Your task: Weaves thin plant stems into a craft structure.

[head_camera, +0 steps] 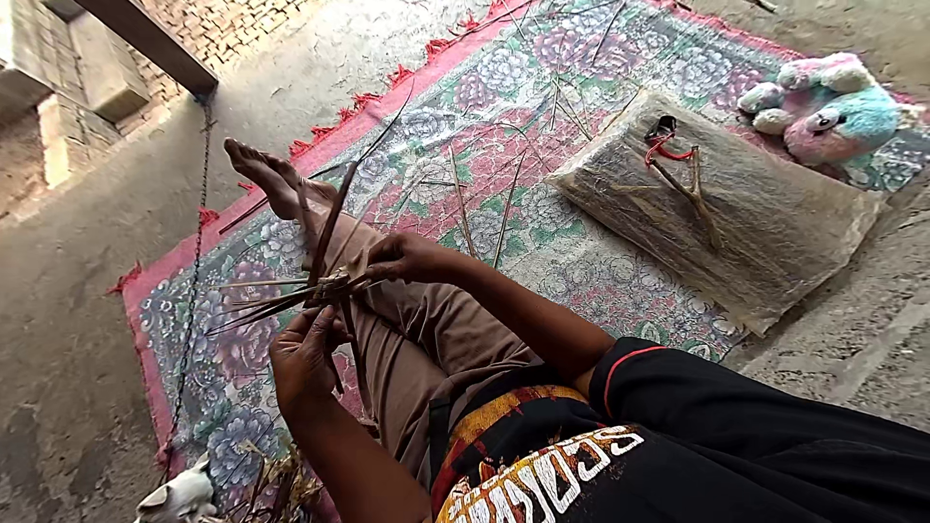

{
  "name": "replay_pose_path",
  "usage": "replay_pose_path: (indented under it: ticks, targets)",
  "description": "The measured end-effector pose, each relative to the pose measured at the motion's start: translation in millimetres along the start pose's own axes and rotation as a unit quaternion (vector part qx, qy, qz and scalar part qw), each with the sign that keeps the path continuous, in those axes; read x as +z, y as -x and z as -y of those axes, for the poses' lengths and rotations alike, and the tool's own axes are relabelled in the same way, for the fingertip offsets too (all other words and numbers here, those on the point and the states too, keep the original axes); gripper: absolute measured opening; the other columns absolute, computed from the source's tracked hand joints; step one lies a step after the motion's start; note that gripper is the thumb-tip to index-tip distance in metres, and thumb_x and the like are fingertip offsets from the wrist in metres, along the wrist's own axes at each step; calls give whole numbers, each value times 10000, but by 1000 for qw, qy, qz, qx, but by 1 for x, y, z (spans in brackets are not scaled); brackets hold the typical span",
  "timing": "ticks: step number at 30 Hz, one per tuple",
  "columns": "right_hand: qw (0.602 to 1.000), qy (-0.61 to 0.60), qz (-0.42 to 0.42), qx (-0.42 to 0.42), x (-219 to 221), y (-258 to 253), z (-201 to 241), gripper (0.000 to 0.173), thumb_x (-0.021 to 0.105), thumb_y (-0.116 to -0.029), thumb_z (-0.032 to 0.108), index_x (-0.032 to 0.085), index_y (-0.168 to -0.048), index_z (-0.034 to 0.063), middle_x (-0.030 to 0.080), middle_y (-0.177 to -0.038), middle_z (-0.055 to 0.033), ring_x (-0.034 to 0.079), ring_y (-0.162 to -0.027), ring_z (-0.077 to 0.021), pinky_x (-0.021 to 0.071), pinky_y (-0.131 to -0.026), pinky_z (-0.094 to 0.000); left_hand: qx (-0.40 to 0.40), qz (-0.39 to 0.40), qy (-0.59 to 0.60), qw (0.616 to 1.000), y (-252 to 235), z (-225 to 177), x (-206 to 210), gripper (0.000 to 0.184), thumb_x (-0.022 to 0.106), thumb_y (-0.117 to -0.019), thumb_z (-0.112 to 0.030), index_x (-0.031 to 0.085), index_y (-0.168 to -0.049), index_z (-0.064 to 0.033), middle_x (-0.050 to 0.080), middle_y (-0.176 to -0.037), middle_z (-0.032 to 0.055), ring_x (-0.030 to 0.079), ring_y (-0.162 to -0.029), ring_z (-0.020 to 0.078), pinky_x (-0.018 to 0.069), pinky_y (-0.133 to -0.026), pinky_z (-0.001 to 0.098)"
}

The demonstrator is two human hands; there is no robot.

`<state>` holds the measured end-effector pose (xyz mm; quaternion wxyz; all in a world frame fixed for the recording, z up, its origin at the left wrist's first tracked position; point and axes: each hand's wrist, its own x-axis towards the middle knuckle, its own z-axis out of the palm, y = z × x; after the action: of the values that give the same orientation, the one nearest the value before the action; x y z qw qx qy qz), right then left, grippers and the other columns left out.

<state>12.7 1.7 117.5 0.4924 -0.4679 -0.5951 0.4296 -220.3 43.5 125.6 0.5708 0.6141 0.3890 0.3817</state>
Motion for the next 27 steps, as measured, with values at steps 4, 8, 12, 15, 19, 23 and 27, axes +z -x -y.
replay_pose_path:
  ticks: [4,8,12,15,19,23,27]
  targets:
    - [976,60,-188,90,-40,16,-70,259,541,-1036,119,686,-1169,-50,706,-1031,-162,673,-912,-203,549,-856,-396,20,-44,22,999,0,2,-8,201,511,-1029,-29,676,-937,-96,684,-675,-57,650,-563,44,585,-572,204]
    - [910,300,-166,233,-55,69,-195,552,535,-1065,301,447,-1530,16,416,-1593,-184,366,-1492,-350,247,-1223,-577,23,-56,25,998,-4,7,-8,204,478,-1041,-36,660,-977,-100,689,-690,-60,655,-571,45,586,-575,205]
    - [865,406,-137,259,-46,126,-238,443,601,-1022,295,598,-1448,176,486,-1554,-97,329,-1509,-334,54,-1179,-748,31,-35,20,999,-10,7,-8,191,494,-1030,-46,675,-998,-99,694,-704,-58,659,-586,46,592,-600,210]
    - [828,430,-175,314,-71,138,-221,279,590,-1006,201,724,-1250,176,625,-1362,-124,464,-1392,-376,71,-1145,-788,30,-30,23,999,-12,7,-7,191,501,-1027,-42,678,-990,-103,692,-709,-55,657,-587,49,590,-591,211]
    - [773,404,-232,431,-101,140,-195,278,591,-980,140,708,-1220,62,619,-1308,-223,460,-1363,-435,135,-1137,-772,23,-34,34,999,-15,11,-6,194,496,-1026,-39,677,-995,-100,697,-710,-48,662,-588,57,593,-588,218]
    - [842,378,-229,310,-88,107,-196,450,583,-1018,203,572,-1441,50,482,-1512,-246,391,-1442,-445,231,-1184,-658,19,-36,35,999,-19,13,-4,219,477,-1032,-44,685,-997,-104,695,-700,-55,657,-579,50,590,-584,215]
    - [862,411,-169,244,-29,48,-222,556,566,-1029,310,472,-1544,124,328,-1641,-195,237,-1543,-396,83,-1225,-675,11,-34,30,999,-17,12,-5,218,472,-1036,-39,677,-994,-102,695,-701,-55,659,-586,48,589,-588,210]
